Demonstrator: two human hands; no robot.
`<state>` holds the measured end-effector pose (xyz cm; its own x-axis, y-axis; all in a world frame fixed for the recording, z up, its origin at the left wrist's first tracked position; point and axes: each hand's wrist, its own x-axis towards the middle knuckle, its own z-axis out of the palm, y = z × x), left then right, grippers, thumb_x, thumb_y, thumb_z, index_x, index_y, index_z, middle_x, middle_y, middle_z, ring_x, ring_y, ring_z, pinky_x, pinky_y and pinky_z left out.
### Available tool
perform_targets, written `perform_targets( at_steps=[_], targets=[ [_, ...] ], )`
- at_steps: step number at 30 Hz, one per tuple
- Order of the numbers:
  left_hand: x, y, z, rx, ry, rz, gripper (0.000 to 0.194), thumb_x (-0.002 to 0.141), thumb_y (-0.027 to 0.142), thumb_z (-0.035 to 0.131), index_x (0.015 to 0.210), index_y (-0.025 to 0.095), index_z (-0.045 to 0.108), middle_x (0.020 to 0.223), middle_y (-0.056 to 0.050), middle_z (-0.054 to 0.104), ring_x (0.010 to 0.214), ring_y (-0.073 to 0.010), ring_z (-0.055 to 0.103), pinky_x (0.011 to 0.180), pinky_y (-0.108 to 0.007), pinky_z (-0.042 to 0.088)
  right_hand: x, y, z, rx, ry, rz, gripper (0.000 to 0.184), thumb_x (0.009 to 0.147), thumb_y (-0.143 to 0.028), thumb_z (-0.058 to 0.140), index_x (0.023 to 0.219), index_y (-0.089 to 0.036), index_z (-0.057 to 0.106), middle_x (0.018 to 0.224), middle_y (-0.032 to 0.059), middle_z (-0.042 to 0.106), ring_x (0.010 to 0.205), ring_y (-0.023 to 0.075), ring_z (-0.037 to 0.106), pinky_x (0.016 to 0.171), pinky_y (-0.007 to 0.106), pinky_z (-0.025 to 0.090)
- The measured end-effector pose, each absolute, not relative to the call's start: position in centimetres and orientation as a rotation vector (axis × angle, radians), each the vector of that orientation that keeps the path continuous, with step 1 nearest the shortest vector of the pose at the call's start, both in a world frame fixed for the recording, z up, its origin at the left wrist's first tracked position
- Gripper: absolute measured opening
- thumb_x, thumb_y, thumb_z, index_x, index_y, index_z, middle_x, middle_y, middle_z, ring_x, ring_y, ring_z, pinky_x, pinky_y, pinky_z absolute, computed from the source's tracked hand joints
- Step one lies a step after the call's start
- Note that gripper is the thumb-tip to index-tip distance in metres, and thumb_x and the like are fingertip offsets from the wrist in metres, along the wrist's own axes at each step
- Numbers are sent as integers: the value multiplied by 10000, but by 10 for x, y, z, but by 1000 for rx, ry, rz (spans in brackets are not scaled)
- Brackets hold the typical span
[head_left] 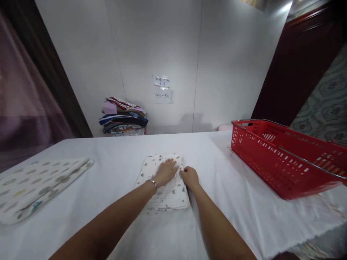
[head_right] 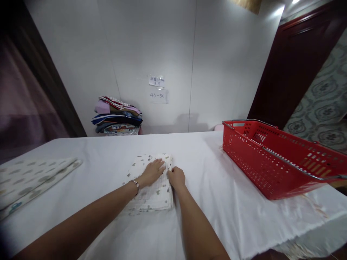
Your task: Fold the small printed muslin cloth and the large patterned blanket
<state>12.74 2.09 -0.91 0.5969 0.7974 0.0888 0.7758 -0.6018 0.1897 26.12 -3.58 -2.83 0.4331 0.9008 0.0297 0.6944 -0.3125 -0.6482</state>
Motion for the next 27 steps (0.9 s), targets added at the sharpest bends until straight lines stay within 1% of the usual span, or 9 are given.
perform_targets(
  at_steps=[2, 6, 11, 13, 16, 20, 23, 27],
  targets=[
    [130, 24, -13, 2741, 1376, 278, 476, 912, 395, 294, 1331, 197, 407, 1453, -85, 322, 1353, -251, 238, 1073, -480, 226, 260, -37, -27, -2098, -1342, 417, 207, 776, -326, 491, 798, -196, 650, 834, 50, 688, 792, 170, 601, 622, 233, 350],
    [129, 24, -29, 2821, 1379, 314, 480, 916, 392, 279, 1346, 208, 390, 1449, -68, 335, 1347, -243, 255, 1081, -494, 205, 261, -38, -25, -2084, -1334, 481, 215, 769, -339, 500, 801, -189, 651, 831, 57, 688, 779, 174, 605, 614, 235, 361],
    [127, 22, -33, 2817, 1366, 362, 492, 923, 414, 240, 1348, 215, 391, 1447, -67, 338, 1348, -239, 253, 1081, -488, 214, 267, -32, -25, -2045, -1328, 576, 356, 808, -454, 469, 862, -167, 672, 841, 78, 697, 791, 173, 622, 634, 225, 397],
    [127, 22, -31, 2805, 1367, 385, 496, 925, 412, 228, 1351, 212, 385, 1449, -67, 332, 1352, -238, 245, 1084, -486, 209, 269, -25, -25, -2034, -1330, 598, 386, 814, -473, 465, 848, -155, 681, 841, 85, 700, 790, 174, 629, 643, 224, 405],
    [127, 21, -30, 2800, 1366, 403, 491, 925, 389, 228, 1358, 210, 375, 1453, -66, 326, 1354, -234, 238, 1089, -486, 196, 272, -10, -23, -2044, -1318, 616, 373, 810, -449, 485, 795, -139, 692, 835, 103, 702, 791, 189, 636, 647, 235, 410],
    [126, 20, -30, 2792, 1372, 366, 490, 928, 388, 222, 1365, 216, 365, 1461, -56, 311, 1354, -226, 239, 1091, -481, 191, 273, 9, -17, -2056, -1295, 624, 360, 791, -440, 516, 794, -129, 696, 832, 117, 703, 788, 205, 640, 632, 243, 412],
    [126, 21, -30, 2804, 1363, 359, 488, 930, 381, 218, 1370, 220, 355, 1460, -51, 314, 1352, -222, 245, 1087, -483, 196, 272, 18, -16, -2057, -1280, 630, 359, 784, -429, 518, 781, -118, 698, 802, 123, 702, 749, 203, 641, 610, 243, 412],
    [125, 22, -32, 2823, 1362, 385, 485, 930, 387, 225, 1359, 215, 372, 1460, -54, 314, 1353, -222, 241, 1088, -479, 198, 273, 20, -22, -2058, -1243, 613, 276, 759, -324, 518, 812, -123, 700, 800, 105, 702, 733, 183, 635, 610, 230, 409]
  ],
)
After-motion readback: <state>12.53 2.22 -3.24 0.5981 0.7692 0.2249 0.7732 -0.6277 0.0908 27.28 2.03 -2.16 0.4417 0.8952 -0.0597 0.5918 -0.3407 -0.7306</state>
